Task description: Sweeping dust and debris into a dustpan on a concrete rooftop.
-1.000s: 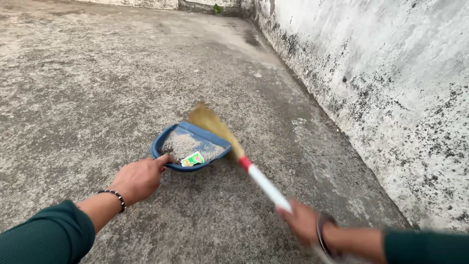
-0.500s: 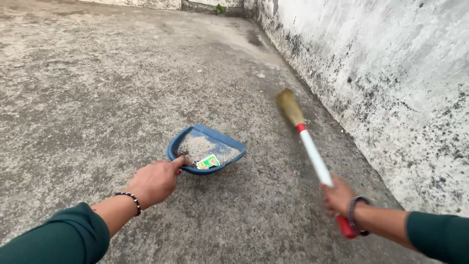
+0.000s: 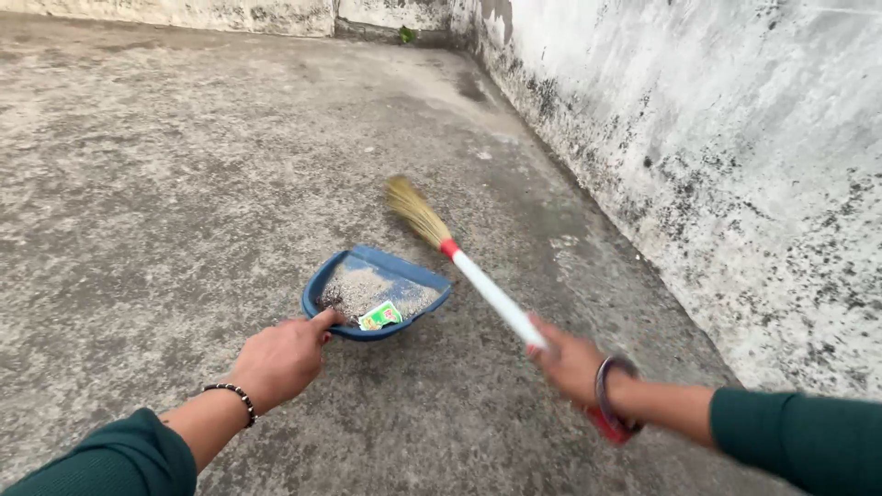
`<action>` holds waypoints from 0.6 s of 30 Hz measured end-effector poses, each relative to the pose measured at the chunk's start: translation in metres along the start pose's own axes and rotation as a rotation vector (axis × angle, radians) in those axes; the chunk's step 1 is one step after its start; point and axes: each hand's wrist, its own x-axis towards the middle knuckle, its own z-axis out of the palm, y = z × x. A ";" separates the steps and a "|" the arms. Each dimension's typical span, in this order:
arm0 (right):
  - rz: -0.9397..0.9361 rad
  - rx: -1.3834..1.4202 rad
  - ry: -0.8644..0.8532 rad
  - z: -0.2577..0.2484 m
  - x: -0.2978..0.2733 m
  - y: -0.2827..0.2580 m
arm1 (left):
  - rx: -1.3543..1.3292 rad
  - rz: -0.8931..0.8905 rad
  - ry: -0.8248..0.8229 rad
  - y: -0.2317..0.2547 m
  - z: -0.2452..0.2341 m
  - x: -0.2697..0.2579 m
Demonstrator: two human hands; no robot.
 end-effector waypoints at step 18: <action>-0.231 -0.027 -0.121 0.003 0.029 -0.031 | 0.015 -0.084 0.018 -0.051 0.025 0.021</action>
